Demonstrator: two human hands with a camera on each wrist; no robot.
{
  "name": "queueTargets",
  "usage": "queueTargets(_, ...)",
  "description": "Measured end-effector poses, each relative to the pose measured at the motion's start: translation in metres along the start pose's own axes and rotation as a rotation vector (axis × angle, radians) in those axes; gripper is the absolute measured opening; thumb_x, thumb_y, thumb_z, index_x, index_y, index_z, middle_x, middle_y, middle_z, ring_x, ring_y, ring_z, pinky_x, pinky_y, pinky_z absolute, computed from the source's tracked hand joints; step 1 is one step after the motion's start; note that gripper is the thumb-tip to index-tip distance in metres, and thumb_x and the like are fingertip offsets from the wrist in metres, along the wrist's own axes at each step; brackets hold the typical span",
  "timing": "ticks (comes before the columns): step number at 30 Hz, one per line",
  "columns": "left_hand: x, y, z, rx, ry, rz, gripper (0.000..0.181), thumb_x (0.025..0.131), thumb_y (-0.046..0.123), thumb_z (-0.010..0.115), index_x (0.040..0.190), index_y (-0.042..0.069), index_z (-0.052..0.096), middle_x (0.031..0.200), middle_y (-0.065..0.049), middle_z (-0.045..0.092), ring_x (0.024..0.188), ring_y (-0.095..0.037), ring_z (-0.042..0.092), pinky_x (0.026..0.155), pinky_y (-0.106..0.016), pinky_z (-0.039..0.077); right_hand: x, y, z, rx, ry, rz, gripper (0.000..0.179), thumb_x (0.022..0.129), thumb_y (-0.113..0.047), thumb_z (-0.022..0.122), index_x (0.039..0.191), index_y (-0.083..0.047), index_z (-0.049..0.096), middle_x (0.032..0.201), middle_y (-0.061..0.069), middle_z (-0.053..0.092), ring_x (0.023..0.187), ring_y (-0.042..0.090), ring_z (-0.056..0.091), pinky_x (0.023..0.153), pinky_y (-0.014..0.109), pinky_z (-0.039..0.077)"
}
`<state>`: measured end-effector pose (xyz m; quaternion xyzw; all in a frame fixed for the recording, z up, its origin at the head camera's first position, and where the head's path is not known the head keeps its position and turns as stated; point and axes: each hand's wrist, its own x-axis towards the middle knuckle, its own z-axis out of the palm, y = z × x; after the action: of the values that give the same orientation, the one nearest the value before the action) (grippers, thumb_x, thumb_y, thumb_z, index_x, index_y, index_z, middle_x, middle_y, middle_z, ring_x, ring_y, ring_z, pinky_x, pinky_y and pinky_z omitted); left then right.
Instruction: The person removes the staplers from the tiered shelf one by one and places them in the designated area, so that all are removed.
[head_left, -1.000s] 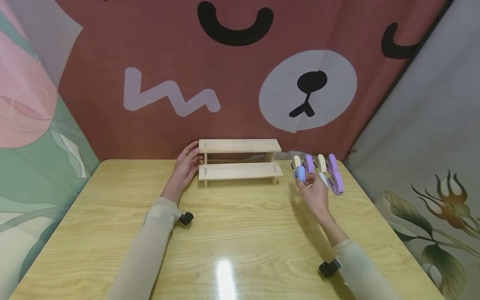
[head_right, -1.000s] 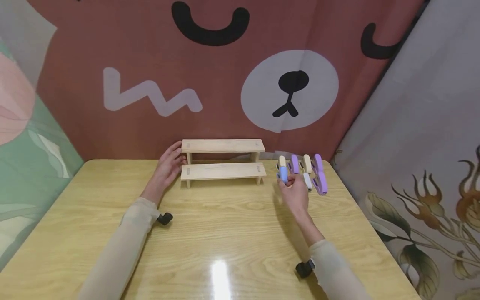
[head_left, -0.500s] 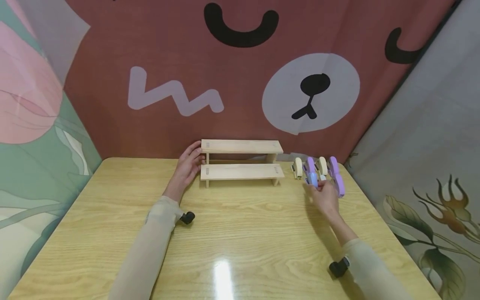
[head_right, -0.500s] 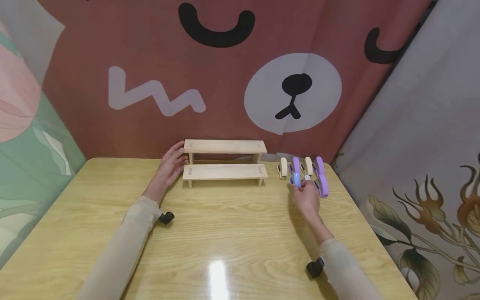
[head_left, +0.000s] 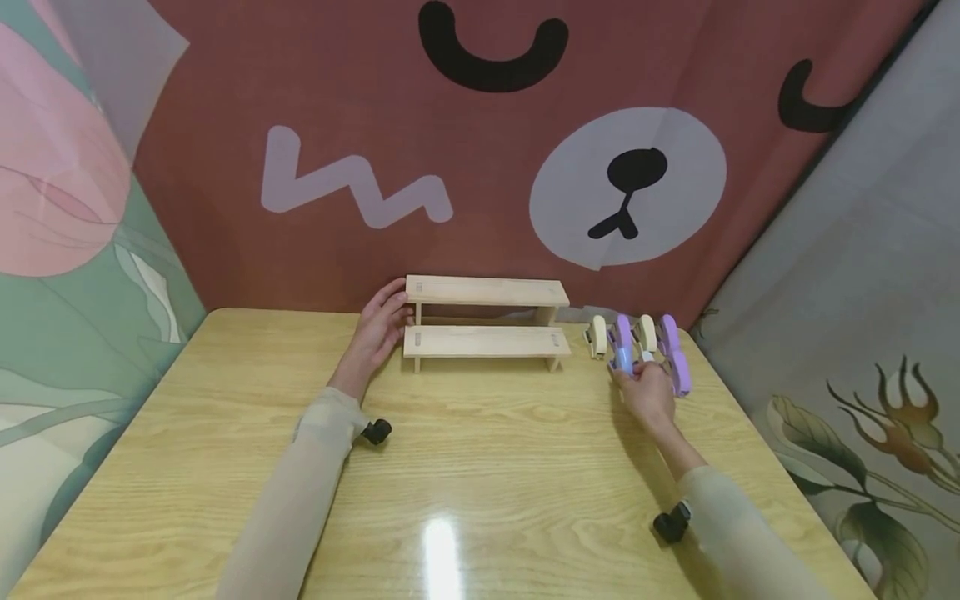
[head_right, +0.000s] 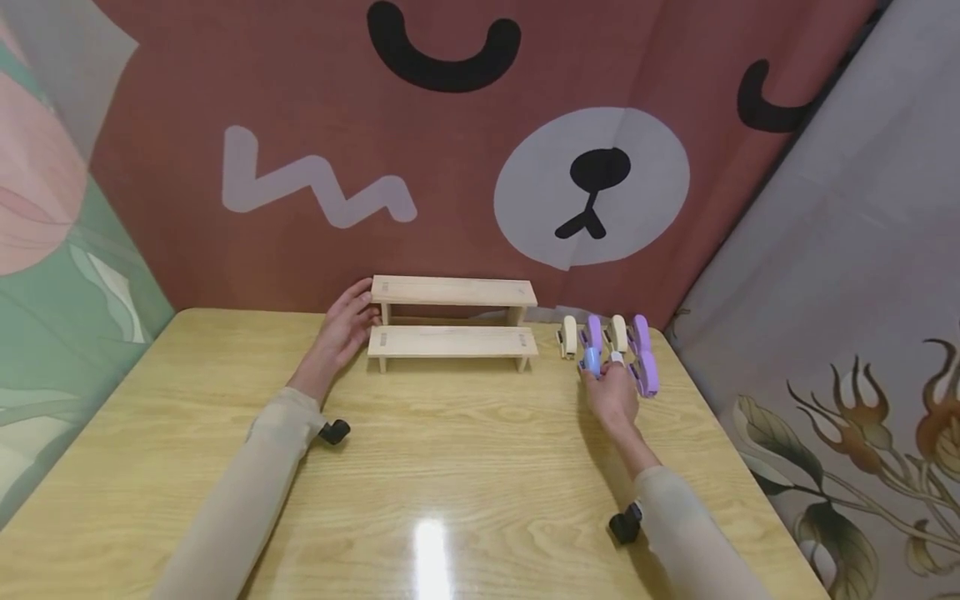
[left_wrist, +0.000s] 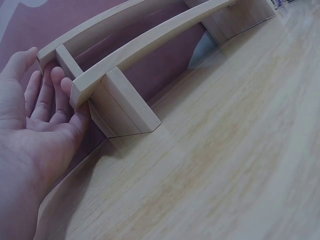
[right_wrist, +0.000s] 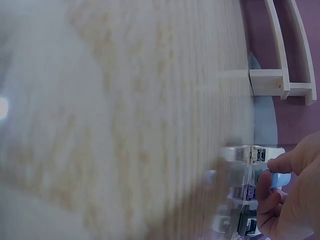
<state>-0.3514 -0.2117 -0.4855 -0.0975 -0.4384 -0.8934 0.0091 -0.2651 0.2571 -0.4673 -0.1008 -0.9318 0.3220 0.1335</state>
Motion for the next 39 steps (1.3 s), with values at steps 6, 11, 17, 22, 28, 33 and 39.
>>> queueTargets(6, 0.001, -0.0002, -0.0004, -0.015, -0.006, 0.009, 0.047, 0.102, 0.014, 0.066, 0.147, 0.011, 0.052, 0.113, -0.006, 0.057, 0.086, -0.019, 0.059, 0.069, -0.029, 0.053, 0.0032, 0.0022, 0.0027, -0.03, -0.015, 0.009, 0.029, 0.097, -0.024, 0.069, 0.103, 0.004, 0.064, 0.09, 0.019, 0.065, 0.078, 0.034, 0.059, 0.064, 0.044, 0.048)
queueTargets(11, 0.0007, -0.0001, 0.0004, -0.025, -0.006, 0.01, 0.047, 0.102, 0.012, 0.065, 0.147, 0.009, 0.051, 0.111, -0.006, 0.058, 0.086, -0.02, 0.058, 0.07, -0.03, 0.052, 0.0053, 0.0024, 0.004, -0.046, -0.015, 0.011, 0.028, 0.096, -0.024, 0.07, 0.099, 0.003, 0.064, 0.094, 0.022, 0.066, 0.08, 0.036, 0.059, 0.065, 0.047, 0.048)
queueTargets(17, 0.0009, 0.0003, -0.0002, -0.031, -0.001, 0.009, 0.049, 0.101, 0.013, 0.067, 0.147, 0.009, 0.051, 0.11, -0.006, 0.058, 0.085, -0.02, 0.059, 0.071, -0.031, 0.051, 0.0075, 0.0014, 0.0047, -0.063, -0.033, 0.009, 0.028, 0.096, -0.025, 0.069, 0.101, 0.003, 0.064, 0.095, 0.022, 0.066, 0.08, 0.035, 0.06, 0.065, 0.048, 0.048)
queueTargets(22, 0.0012, -0.0003, -0.0004, -0.032, -0.002, 0.006, 0.048, 0.101, 0.013, 0.067, 0.146, 0.01, 0.053, 0.111, -0.007, 0.058, 0.085, -0.02, 0.059, 0.071, -0.031, 0.051, 0.0072, 0.0021, 0.0064, -0.074, -0.033, 0.021, 0.028, 0.095, -0.025, 0.069, 0.1, 0.001, 0.064, 0.094, 0.021, 0.066, 0.081, 0.036, 0.06, 0.065, 0.049, 0.048)
queueTargets(28, 0.0017, 0.0008, 0.0012, -0.035, -0.007, 0.002, 0.047, 0.102, 0.012, 0.065, 0.147, 0.01, 0.052, 0.109, -0.006, 0.058, 0.085, -0.02, 0.059, 0.071, -0.031, 0.051, 0.0076, 0.005, 0.008, -0.085, -0.027, 0.023, 0.028, 0.093, -0.027, 0.07, 0.096, 0.0, 0.066, 0.094, 0.022, 0.067, 0.082, 0.038, 0.06, 0.065, 0.05, 0.047)
queueTargets(33, 0.0015, 0.0017, 0.0029, -0.014, 0.001, 0.005, 0.047, 0.103, 0.013, 0.064, 0.148, 0.009, 0.05, 0.11, -0.006, 0.057, 0.086, -0.021, 0.057, 0.071, -0.03, 0.051, 0.0079, 0.0057, 0.0079, -0.088, -0.007, 0.026, 0.03, 0.092, -0.028, 0.071, 0.099, 0.001, 0.067, 0.097, 0.023, 0.068, 0.083, 0.038, 0.061, 0.066, 0.051, 0.048)
queueTargets(39, 0.0001, 0.0028, 0.0005, -0.023, 0.028, 0.001, 0.046, 0.103, 0.014, 0.065, 0.147, 0.01, 0.052, 0.109, -0.006, 0.059, 0.087, -0.021, 0.058, 0.071, -0.03, 0.052, 0.0056, 0.0053, 0.0068, -0.07, -0.015, 0.038, 0.04, 0.091, -0.03, 0.071, 0.112, 0.003, 0.063, 0.109, 0.026, 0.066, 0.093, 0.042, 0.062, 0.072, 0.053, 0.05)
